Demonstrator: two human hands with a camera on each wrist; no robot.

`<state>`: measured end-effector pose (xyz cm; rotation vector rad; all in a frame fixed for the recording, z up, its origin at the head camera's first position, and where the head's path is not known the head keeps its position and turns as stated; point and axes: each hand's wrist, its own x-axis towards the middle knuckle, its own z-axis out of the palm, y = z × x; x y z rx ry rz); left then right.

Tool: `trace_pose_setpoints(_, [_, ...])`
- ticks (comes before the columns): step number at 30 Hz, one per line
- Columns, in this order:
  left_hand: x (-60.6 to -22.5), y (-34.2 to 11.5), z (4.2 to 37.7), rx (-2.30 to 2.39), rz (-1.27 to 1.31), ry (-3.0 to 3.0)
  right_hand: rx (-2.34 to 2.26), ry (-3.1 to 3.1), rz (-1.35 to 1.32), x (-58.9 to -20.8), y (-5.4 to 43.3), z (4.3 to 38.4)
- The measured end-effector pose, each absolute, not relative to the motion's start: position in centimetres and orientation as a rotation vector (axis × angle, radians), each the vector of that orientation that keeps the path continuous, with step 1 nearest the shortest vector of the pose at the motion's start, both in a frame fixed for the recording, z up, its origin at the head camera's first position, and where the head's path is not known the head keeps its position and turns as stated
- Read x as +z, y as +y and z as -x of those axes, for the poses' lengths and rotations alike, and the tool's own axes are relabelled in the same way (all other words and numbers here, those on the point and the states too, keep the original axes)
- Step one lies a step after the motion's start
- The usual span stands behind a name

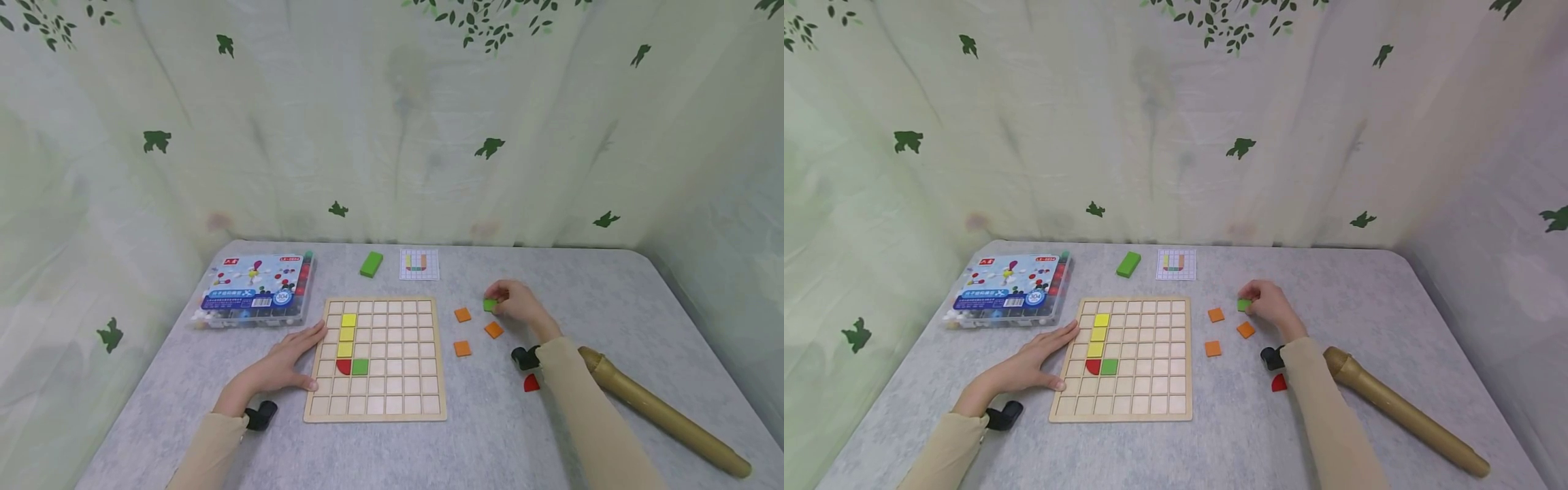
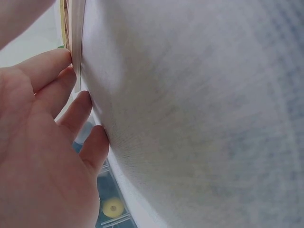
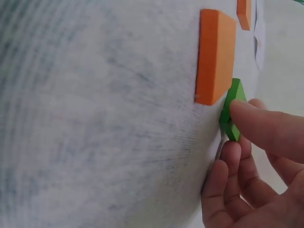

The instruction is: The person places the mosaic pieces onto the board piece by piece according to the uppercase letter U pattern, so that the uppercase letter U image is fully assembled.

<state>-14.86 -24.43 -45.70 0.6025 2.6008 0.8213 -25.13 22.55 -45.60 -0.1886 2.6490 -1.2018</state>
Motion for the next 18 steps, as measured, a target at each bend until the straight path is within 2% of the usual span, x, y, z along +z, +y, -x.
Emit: trace_pose_setpoints(18, [-45.6, -24.5, 14.8, 0.822, -0.609, 2.599, -1.347, 2.436, 0.309, -44.6, 22.1, 24.4])
